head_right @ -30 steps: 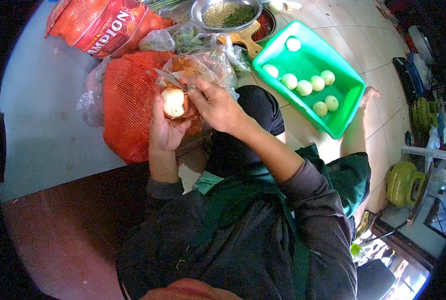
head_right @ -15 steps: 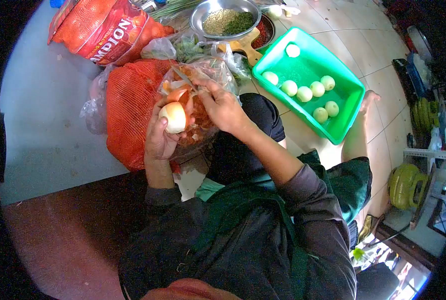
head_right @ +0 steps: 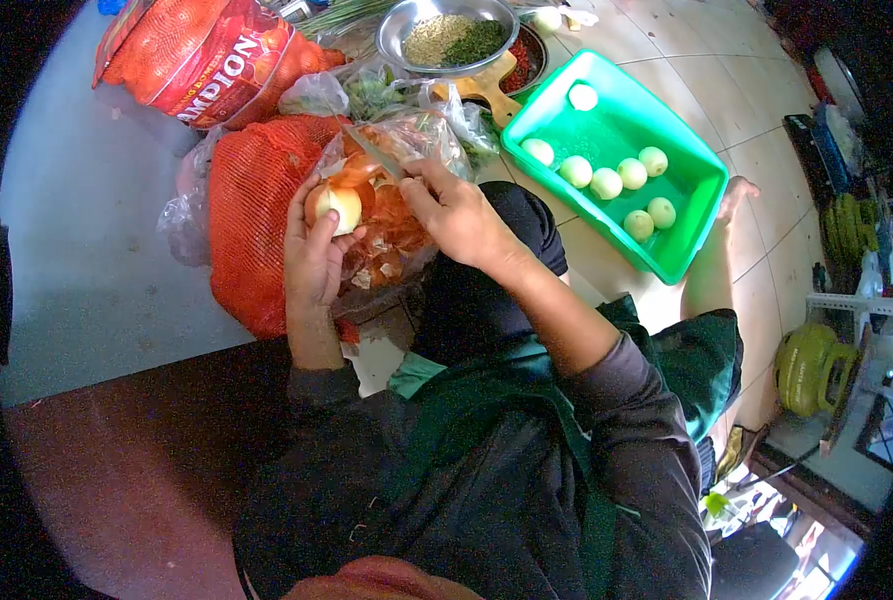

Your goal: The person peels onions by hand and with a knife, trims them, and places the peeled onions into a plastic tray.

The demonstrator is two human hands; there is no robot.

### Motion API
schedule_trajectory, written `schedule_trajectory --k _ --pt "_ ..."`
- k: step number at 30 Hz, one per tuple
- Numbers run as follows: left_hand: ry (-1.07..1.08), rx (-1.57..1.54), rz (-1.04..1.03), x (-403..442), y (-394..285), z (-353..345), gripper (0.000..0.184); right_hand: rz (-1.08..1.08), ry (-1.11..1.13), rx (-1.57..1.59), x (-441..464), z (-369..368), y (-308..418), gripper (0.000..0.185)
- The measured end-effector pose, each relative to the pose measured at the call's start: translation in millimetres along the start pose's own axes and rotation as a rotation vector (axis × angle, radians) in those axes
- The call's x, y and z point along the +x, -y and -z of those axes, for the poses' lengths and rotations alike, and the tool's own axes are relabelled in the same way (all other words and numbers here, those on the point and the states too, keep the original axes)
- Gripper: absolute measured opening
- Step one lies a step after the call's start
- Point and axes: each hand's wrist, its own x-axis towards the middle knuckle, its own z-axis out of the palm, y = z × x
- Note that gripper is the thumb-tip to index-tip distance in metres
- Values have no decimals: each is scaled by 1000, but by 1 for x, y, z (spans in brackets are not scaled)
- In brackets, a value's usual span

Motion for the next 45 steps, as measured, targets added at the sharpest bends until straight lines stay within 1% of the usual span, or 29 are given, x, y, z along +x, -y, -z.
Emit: schedule_trajectory --k 1,4,7,10,11,14,17,20,23,26,29,32,35,38,41,45 --pt "-30 14 -6 2 1 -2 47 21 -18 25 -1 0 3 31" --pt "-103 52 -22 6 9 2 50 -62 36 21 -3 6 20 28" --pt "-110 114 -52 7 14 4 51 42 56 120 -4 0 22 27" --pt "-85 150 -100 6 15 3 51 474 -18 33 0 -13 15 27" --pt "-77 156 -114 5 16 3 50 445 43 -2 -1 -13 15 30" --pt "-22 2 -117 6 21 6 52 294 160 -89 -6 -12 28 38" --pt "41 10 -74 4 11 -2 55 238 183 -138 -3 -15 17 45" --pt "15 -20 -131 2 12 -1 50 273 183 -73 3 -15 8 47" --pt "38 39 -130 4 17 6 53 286 215 -74 5 -13 5 48" --pt "-12 270 -93 1 13 1 54 246 235 -109 5 -12 6 48" --pt "-30 345 -172 3 17 6 59 205 272 -138 6 -11 8 49" --pt "-55 366 -121 -1 8 0 55 263 293 -90 6 -13 3 49" --pt "-41 341 -101 -4 7 2 53 247 329 -134 7 -12 7 48" --pt "-27 370 -55 -6 1 2 53 202 344 -110 8 -15 10 46" --pt "-35 400 -78 -6 6 9 53 248 295 -81 8 -22 6 46" --pt "-24 426 -73 -8 1 7 53 254 239 -87 6 -27 6 43"
